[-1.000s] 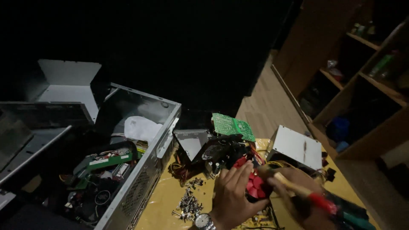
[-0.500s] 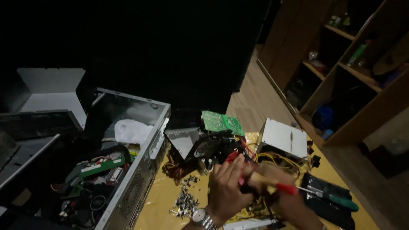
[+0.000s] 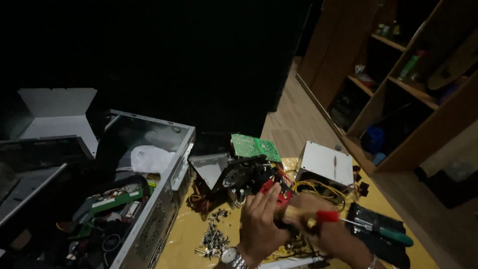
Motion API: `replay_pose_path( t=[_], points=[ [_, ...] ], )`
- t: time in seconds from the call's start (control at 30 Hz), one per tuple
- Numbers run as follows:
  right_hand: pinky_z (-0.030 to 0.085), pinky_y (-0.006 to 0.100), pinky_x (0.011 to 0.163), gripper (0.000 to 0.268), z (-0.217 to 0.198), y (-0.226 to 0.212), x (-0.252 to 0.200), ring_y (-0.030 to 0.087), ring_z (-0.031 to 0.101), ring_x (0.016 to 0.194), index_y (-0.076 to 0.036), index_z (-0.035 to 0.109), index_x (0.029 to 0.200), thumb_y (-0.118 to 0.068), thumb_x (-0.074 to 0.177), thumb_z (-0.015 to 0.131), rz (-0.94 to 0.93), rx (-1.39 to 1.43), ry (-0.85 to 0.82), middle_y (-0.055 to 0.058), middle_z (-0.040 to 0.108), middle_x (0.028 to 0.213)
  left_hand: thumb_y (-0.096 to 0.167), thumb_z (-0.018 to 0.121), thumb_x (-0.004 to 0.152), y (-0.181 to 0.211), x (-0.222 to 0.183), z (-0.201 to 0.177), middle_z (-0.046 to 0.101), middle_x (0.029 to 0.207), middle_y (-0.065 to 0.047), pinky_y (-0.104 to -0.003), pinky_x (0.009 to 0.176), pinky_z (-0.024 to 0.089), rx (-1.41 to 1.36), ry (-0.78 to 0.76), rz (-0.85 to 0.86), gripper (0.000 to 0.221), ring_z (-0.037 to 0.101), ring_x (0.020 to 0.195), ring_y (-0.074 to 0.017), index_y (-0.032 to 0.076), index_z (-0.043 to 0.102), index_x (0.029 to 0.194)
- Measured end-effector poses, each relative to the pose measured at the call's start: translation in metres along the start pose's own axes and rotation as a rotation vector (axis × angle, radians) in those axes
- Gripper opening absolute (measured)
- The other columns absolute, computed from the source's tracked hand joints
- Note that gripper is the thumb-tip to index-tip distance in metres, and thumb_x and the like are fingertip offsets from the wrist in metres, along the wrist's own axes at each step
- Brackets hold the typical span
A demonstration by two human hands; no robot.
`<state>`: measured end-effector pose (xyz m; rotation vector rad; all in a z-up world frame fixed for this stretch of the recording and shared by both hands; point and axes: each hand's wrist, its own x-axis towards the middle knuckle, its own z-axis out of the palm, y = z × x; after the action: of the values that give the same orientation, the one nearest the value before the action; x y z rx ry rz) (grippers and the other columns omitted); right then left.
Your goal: Cleaning a power supply unit's circuit board with a brush and preparing to install a cooling fan.
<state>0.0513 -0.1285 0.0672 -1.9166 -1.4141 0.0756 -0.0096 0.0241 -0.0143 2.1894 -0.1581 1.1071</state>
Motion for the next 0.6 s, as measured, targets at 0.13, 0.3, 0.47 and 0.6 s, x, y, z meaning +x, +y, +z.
replay_pose_path(
  t=[0.13,0.3,0.47,0.6],
  points=[
    [0.057,0.034,0.08,0.024,-0.006,-0.002,-0.006,0.021,0.07,0.093,-0.017,0.078,0.108,-0.032,0.094,0.065,0.102,-0.186,0.1,0.003,0.077,0.1,0.038,0.084,0.078,0.001,-0.007,0.002,0.069,0.132,-0.018,-0.047,0.086,0.048,0.017,-0.017,-0.015,0.081,0.069,0.104,-0.0321,-0.006,0.054,0.139],
    [0.058,0.033,0.074,0.029,-0.005,0.026,-0.016,0.02,0.068,0.088,-0.013,0.077,0.099,-0.037,0.095,0.061,0.119,-0.413,0.293,0.007,0.073,0.097,0.046,0.084,0.079,0.006,-0.003,-0.004,0.073,0.12,-0.015,-0.038,0.084,0.046,0.015,0.008,-0.01,0.081,0.067,0.099,-0.026,-0.005,0.057,0.136],
    [0.056,0.032,0.079,0.018,-0.012,0.009,-0.012,0.019,0.07,0.088,-0.011,0.074,0.102,-0.023,0.094,0.065,0.015,-0.305,0.294,0.005,0.074,0.096,0.045,0.083,0.077,0.007,0.0,-0.009,0.067,0.134,-0.018,-0.044,0.087,0.044,0.048,-0.022,0.009,0.083,0.065,0.107,-0.0321,-0.004,0.056,0.137],
    [0.059,0.033,0.075,0.024,-0.013,0.033,-0.019,0.019,0.072,0.089,-0.016,0.079,0.102,-0.033,0.094,0.065,0.112,-0.052,-0.091,0.002,0.079,0.099,0.042,0.083,0.083,0.007,0.006,-0.008,0.071,0.129,-0.017,-0.041,0.086,0.049,0.047,0.015,0.031,0.079,0.069,0.095,-0.026,-0.007,0.055,0.138]
  ],
)
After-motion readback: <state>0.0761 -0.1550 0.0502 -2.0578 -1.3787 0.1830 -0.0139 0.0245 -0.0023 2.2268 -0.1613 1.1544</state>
